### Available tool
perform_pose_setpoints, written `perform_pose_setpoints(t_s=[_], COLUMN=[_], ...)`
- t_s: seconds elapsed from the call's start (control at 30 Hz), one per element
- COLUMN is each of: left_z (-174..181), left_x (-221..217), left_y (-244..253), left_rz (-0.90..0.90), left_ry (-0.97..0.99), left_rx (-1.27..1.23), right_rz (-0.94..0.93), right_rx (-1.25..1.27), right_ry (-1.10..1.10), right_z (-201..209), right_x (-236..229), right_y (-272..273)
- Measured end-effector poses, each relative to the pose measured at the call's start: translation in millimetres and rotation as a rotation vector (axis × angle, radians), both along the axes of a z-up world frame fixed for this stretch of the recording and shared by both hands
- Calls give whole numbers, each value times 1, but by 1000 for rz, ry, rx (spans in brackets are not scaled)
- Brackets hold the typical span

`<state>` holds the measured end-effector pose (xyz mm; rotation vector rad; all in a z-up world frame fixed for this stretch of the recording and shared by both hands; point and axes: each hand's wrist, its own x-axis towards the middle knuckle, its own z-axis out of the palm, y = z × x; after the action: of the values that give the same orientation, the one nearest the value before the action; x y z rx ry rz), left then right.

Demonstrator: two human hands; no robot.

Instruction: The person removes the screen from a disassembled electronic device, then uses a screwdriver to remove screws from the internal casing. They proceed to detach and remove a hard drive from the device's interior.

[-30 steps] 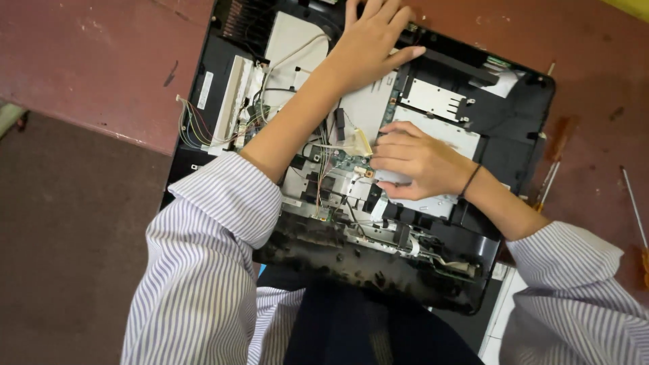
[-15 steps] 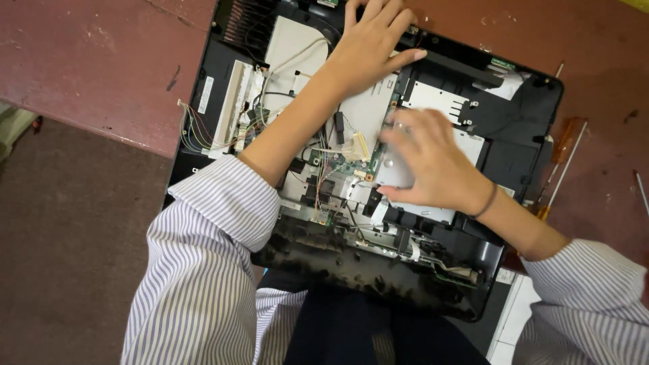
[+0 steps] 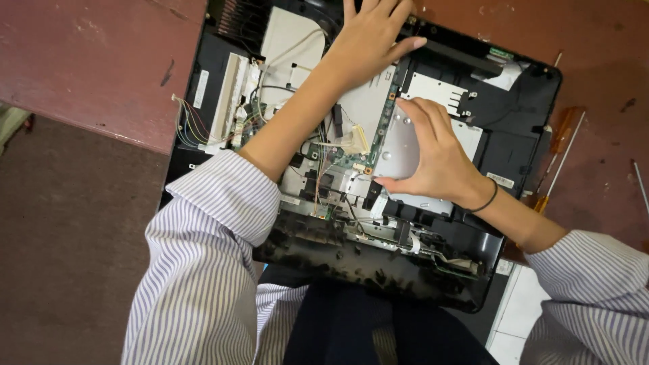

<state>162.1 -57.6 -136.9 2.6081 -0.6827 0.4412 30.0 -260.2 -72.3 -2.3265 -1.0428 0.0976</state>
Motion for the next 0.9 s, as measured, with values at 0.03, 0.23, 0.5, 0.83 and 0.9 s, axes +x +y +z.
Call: perform_pose_setpoints(t_s=[0.03,0.23,0.5,0.83,0.9], left_z=[-2,8,16,12,11], left_x=[-2,-4,-7,-6,-3], left_y=[0,2,11,12,13], left_rz=[-2,0,-113,-130,-121], left_ry=[3,50,-75,-47,-17], left_rx=[-1,5,-131,-161,-145], right_rz=[-2,91,618,616,615], right_rx=[-1,-47,152,97,98], right_ry=[3,-102,-291,-141,-104], right_z=[0,-1,-5,-10,-7], right_x=[-2,3,18,14,14], right_y=[1,1,18,24,24])
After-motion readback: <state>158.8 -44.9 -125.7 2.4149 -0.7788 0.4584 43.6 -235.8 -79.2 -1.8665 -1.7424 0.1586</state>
